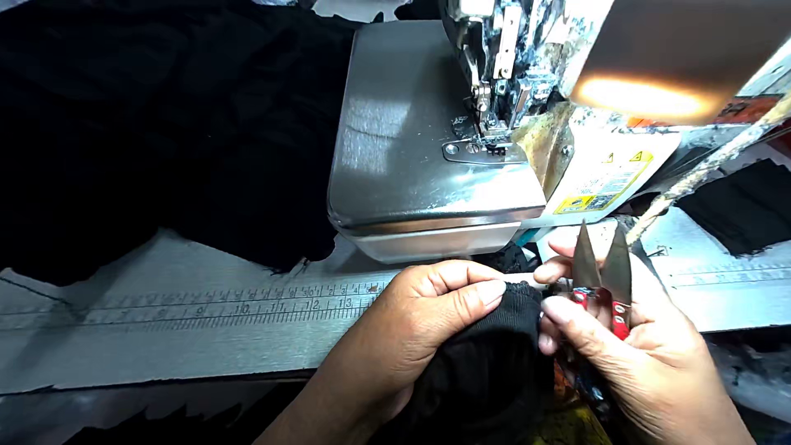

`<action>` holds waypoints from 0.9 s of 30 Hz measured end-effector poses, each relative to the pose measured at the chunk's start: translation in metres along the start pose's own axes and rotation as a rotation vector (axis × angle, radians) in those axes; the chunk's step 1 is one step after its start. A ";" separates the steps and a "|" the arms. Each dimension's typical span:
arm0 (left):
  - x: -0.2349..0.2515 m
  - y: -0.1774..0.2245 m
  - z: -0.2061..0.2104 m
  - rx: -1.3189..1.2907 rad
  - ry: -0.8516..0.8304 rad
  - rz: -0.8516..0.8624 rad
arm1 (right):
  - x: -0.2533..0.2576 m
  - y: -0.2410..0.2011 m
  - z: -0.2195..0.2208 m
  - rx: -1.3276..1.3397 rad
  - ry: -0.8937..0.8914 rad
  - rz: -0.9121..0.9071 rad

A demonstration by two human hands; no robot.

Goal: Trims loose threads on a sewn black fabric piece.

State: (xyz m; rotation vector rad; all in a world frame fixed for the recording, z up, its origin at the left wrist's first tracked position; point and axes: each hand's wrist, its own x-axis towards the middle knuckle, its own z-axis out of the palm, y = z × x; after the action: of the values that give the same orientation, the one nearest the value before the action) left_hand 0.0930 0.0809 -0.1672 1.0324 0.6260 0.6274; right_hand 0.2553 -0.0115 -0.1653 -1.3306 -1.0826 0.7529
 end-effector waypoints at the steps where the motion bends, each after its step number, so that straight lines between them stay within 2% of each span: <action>1: 0.000 -0.001 -0.001 0.006 -0.005 0.010 | -0.003 -0.002 -0.003 -0.013 -0.005 -0.008; 6: -0.001 -0.003 0.000 0.072 -0.003 0.052 | -0.021 -0.032 -0.016 -0.043 -0.242 0.107; 10: -0.001 -0.005 0.000 0.077 -0.006 0.077 | -0.024 -0.037 -0.012 -0.108 -0.367 0.196; 27: -0.002 -0.006 -0.001 0.125 -0.015 0.104 | -0.020 -0.033 -0.012 -0.039 -0.382 0.306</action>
State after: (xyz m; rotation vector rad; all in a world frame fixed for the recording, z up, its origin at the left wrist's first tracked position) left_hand 0.0924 0.0780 -0.1726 1.1911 0.6065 0.6774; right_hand 0.2543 -0.0394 -0.1352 -1.4389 -1.2071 1.2572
